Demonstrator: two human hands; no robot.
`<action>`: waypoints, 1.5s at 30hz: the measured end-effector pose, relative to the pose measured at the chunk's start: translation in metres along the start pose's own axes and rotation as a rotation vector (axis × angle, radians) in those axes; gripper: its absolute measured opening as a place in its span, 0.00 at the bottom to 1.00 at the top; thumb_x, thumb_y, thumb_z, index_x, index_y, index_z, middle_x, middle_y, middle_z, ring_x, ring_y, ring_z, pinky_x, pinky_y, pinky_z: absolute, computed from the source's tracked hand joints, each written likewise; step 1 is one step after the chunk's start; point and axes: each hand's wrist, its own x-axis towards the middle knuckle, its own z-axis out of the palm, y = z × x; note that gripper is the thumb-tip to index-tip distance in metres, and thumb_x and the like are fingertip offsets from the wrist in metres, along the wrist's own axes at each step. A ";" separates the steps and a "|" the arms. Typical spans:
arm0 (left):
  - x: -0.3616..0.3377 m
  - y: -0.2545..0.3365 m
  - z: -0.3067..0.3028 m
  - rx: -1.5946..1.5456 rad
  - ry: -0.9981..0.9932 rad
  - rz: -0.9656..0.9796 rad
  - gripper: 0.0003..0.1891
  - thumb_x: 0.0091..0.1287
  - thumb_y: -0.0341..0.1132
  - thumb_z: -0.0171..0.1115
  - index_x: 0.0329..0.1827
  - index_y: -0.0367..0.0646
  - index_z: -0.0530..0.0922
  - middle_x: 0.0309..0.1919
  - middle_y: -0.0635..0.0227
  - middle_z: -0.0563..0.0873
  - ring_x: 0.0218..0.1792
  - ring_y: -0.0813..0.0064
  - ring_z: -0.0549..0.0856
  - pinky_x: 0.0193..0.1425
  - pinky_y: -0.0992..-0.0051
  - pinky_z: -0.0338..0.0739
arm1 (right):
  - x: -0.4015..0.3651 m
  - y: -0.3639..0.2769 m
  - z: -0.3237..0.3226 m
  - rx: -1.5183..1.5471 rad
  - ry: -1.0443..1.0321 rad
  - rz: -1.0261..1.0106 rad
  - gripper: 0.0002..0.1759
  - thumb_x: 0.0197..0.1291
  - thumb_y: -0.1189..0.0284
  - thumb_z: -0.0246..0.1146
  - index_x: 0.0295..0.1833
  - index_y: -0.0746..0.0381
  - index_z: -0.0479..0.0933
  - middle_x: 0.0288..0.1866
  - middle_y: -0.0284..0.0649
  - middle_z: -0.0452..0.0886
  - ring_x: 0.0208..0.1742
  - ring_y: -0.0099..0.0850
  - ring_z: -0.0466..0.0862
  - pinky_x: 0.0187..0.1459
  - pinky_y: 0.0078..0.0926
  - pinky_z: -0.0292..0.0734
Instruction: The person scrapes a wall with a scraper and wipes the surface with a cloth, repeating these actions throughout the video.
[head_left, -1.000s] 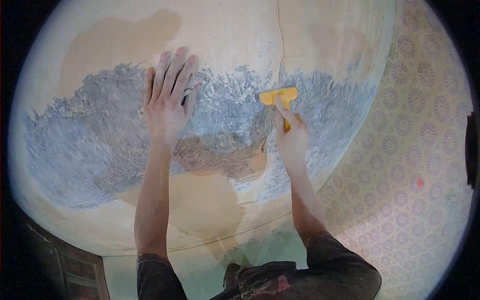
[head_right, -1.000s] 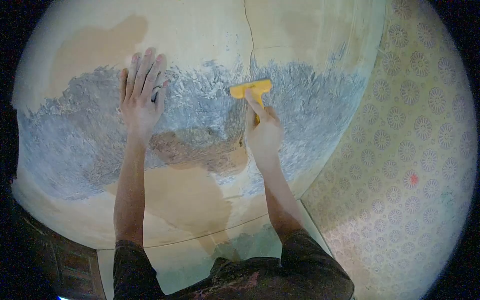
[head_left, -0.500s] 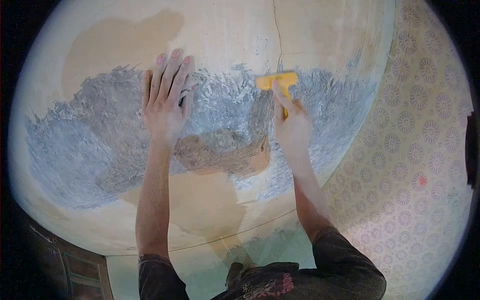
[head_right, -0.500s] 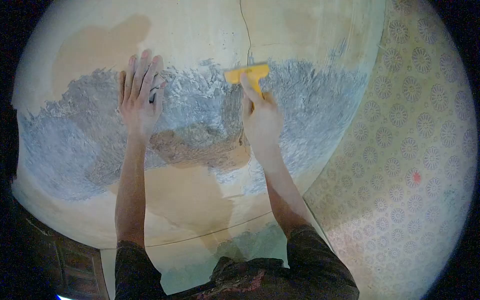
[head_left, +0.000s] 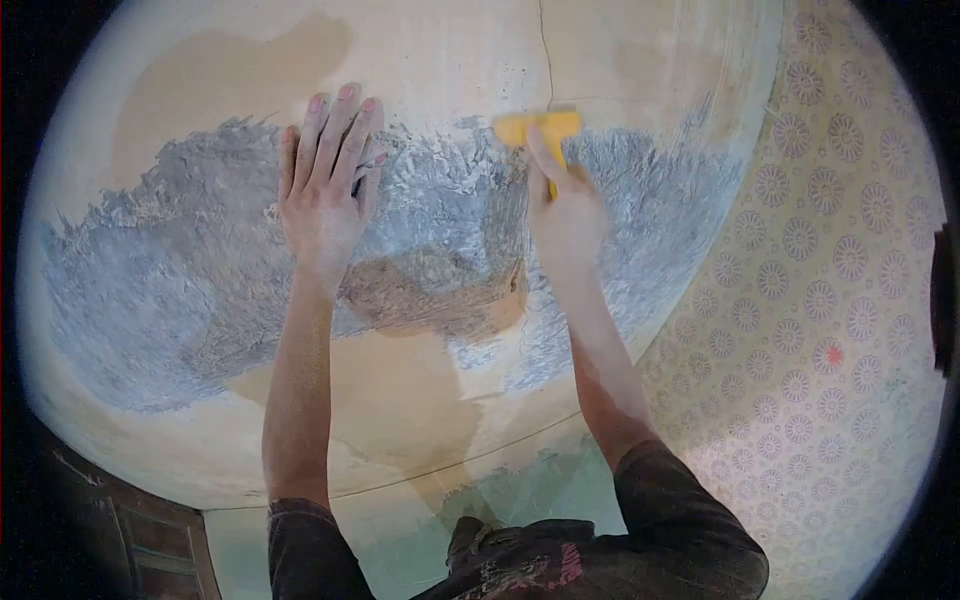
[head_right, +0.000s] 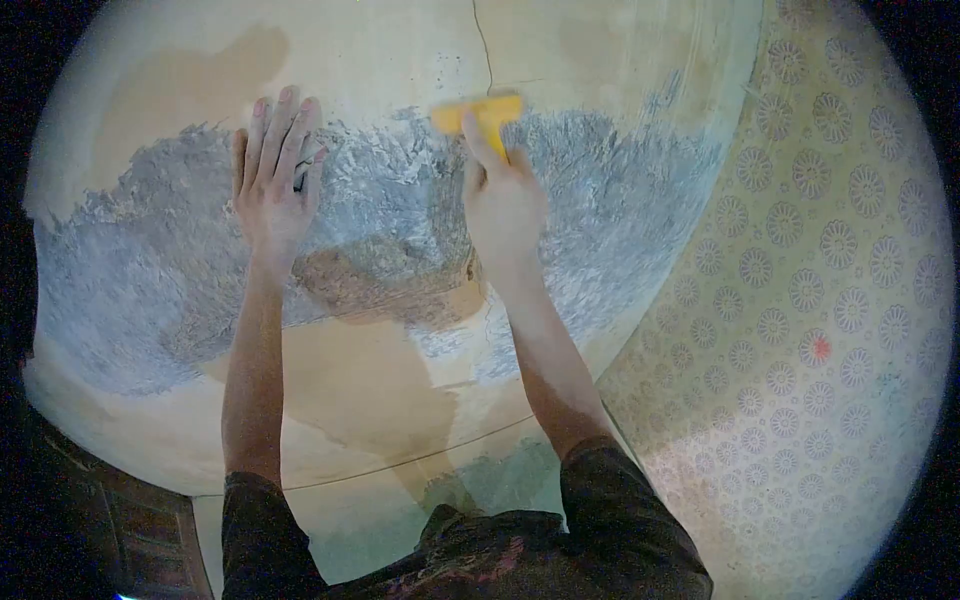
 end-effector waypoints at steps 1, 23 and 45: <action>-0.001 0.000 0.001 -0.015 0.004 0.014 0.26 0.69 0.43 0.61 0.72 0.64 0.70 0.74 0.82 0.68 0.76 0.69 0.63 0.79 0.56 0.57 | 0.014 -0.007 0.001 -0.008 0.055 -0.033 0.25 0.62 0.68 0.64 0.64 0.35 0.77 0.26 0.41 0.75 0.24 0.37 0.80 0.25 0.35 0.76; -0.004 -0.001 -0.007 -0.039 0.000 0.032 0.26 0.68 0.40 0.61 0.71 0.62 0.71 0.73 0.80 0.69 0.75 0.68 0.65 0.78 0.58 0.59 | 0.010 -0.026 0.001 0.048 0.108 -0.249 0.25 0.64 0.67 0.62 0.66 0.36 0.76 0.26 0.41 0.75 0.22 0.37 0.81 0.25 0.34 0.79; -0.105 -0.020 -0.013 -0.153 -0.359 0.185 0.36 0.58 0.37 0.66 0.73 0.61 0.69 0.75 0.81 0.66 0.75 0.74 0.64 0.77 0.61 0.57 | -0.025 -0.039 0.016 0.030 0.035 -0.062 0.29 0.64 0.70 0.61 0.70 0.34 0.71 0.26 0.40 0.72 0.19 0.38 0.77 0.23 0.36 0.76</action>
